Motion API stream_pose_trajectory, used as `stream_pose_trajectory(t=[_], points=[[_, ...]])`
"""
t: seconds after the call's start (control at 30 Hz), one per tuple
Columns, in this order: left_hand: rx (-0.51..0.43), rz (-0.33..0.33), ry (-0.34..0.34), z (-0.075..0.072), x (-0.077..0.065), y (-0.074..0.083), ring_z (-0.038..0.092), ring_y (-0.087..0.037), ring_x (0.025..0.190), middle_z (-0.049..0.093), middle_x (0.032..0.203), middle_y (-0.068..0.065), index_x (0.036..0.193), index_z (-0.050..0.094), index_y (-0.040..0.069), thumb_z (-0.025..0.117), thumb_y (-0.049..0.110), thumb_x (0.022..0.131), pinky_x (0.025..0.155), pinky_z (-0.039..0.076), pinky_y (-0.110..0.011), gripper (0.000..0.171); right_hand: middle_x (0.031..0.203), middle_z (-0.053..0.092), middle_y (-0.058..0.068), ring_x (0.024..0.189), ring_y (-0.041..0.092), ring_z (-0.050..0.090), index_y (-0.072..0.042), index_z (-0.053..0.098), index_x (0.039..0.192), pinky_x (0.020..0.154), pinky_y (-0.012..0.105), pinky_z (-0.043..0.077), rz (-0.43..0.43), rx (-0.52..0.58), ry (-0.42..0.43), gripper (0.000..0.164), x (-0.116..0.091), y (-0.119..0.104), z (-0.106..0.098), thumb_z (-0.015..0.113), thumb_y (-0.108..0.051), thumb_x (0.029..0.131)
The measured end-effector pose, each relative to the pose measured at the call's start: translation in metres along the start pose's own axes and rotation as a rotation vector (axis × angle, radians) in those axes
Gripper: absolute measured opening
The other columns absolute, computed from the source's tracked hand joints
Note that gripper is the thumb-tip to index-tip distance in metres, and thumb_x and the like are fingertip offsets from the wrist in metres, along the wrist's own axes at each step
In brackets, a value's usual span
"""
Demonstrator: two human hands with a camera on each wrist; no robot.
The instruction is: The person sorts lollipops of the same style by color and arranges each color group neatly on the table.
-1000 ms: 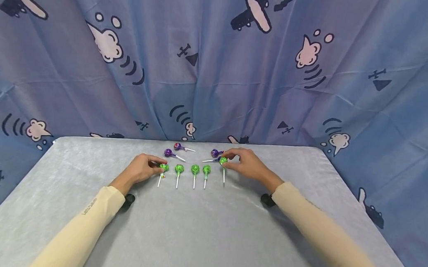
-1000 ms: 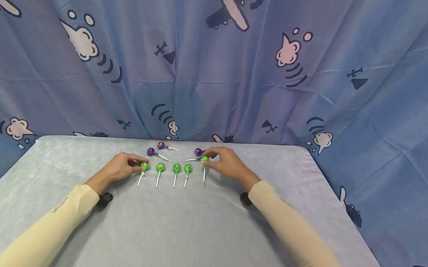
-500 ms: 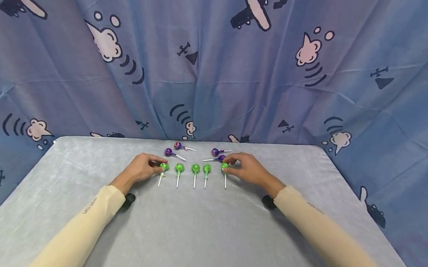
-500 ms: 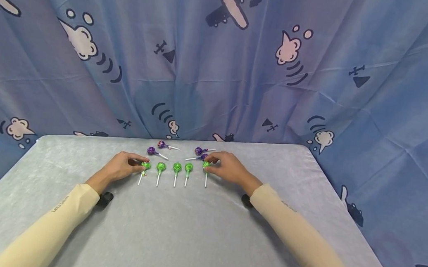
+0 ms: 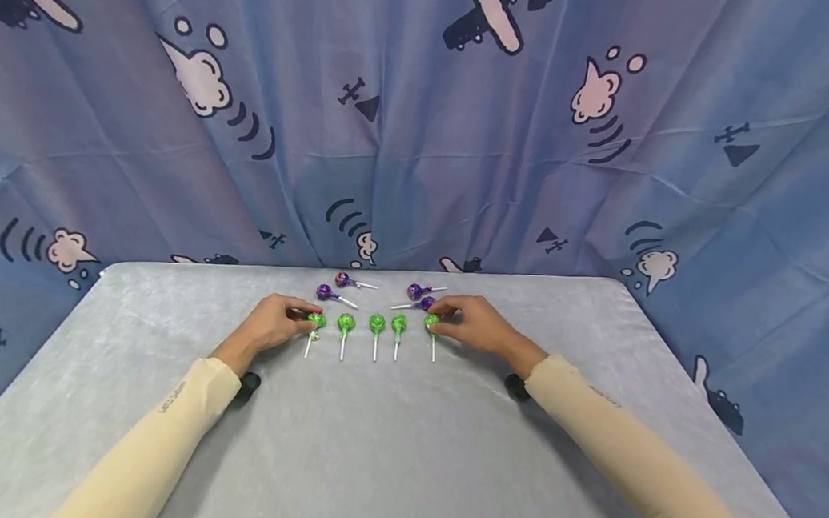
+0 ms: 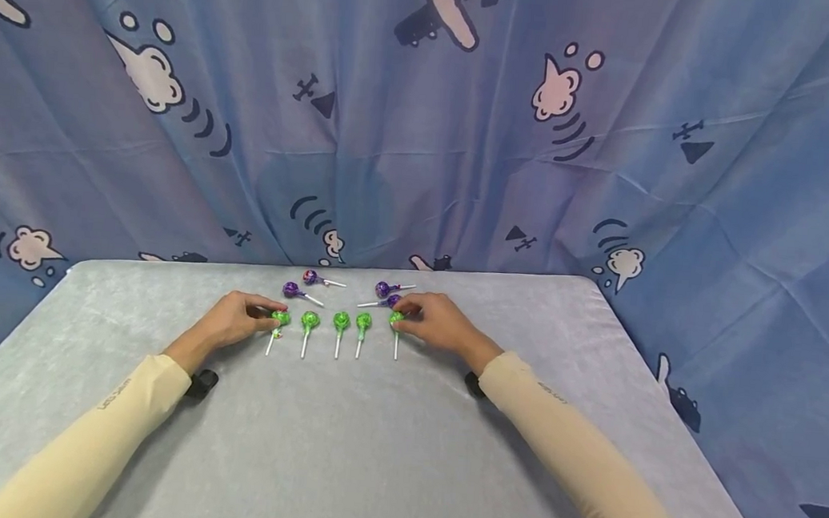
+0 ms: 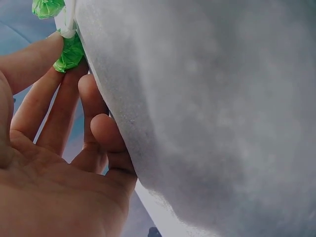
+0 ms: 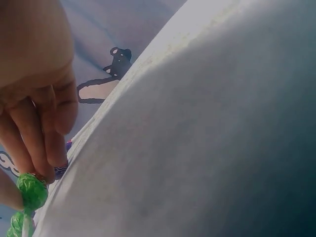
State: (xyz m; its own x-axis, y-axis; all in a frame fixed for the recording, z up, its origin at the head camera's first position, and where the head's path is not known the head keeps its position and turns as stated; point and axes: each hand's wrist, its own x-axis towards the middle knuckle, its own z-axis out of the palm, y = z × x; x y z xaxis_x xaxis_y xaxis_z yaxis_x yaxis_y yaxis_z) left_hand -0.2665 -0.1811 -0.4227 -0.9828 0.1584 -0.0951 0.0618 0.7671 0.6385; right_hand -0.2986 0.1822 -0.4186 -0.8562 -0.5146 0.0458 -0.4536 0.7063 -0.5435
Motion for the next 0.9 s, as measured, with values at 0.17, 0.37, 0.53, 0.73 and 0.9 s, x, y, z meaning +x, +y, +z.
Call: stream_pose_trajectory(t=[0.17,0.37,0.53,0.73,0.9], points=[[0.012,-0.002,0.006,0.0000,-0.0002,-0.0008,0.061,-0.023,0.095,0.070,0.119,-0.015,0.123,0.073,0.015,0.072,0.021,0.090,0.075,0.044,-0.030,0.033,0.107,0.074,-0.003,0.104,0.017,0.066,-0.019,0.072,0.116,0.095,0.042,0.050,0.006,-0.005,-0.003,0.028,0.0029,-0.0005,0.0015,0.073,-0.032,0.091],[0.010,0.001,0.014,0.0003,-0.0002,-0.0014,0.060,-0.022,0.094,0.071,0.116,-0.015,0.122,0.073,0.014,0.072,0.021,0.090,0.075,0.044,-0.029,0.033,0.104,0.075,-0.004,0.102,0.016,0.067,-0.020,0.072,0.111,0.093,0.041,0.051,-0.009,0.014,0.012,0.023,0.0057,-0.0040,0.0033,0.073,-0.032,0.091],[0.004,0.004,0.018,0.0000,-0.0015,-0.0007,0.061,-0.022,0.093,0.071,0.115,-0.014,0.122,0.073,0.014,0.072,0.020,0.090,0.075,0.044,-0.030,0.032,0.103,0.076,-0.001,0.099,0.017,0.068,-0.016,0.071,0.110,0.092,0.041,0.051,-0.039,0.005,0.006,0.024,0.0050,-0.0076,0.0038,0.074,-0.030,0.090],[-0.002,0.015,0.015,0.0005,-0.0012,-0.0004,0.061,-0.022,0.093,0.071,0.115,-0.015,0.121,0.073,0.013,0.072,0.021,0.090,0.074,0.044,-0.029,0.032,0.107,0.075,0.000,0.101,0.016,0.066,-0.014,0.070,0.118,0.094,0.040,0.051,-0.026,-0.018,-0.032,0.035,0.0051,-0.0058,0.0046,0.077,-0.030,0.088],[-0.007,0.009,0.017,0.0004,-0.0015,-0.0001,0.061,-0.022,0.093,0.071,0.115,-0.015,0.122,0.073,0.014,0.072,0.021,0.090,0.073,0.044,-0.029,0.032,0.104,0.076,-0.001,0.099,0.016,0.067,-0.015,0.072,0.115,0.093,0.040,0.051,-0.010,0.016,-0.015,0.035,0.0067,-0.0029,0.0055,0.079,-0.031,0.085]])
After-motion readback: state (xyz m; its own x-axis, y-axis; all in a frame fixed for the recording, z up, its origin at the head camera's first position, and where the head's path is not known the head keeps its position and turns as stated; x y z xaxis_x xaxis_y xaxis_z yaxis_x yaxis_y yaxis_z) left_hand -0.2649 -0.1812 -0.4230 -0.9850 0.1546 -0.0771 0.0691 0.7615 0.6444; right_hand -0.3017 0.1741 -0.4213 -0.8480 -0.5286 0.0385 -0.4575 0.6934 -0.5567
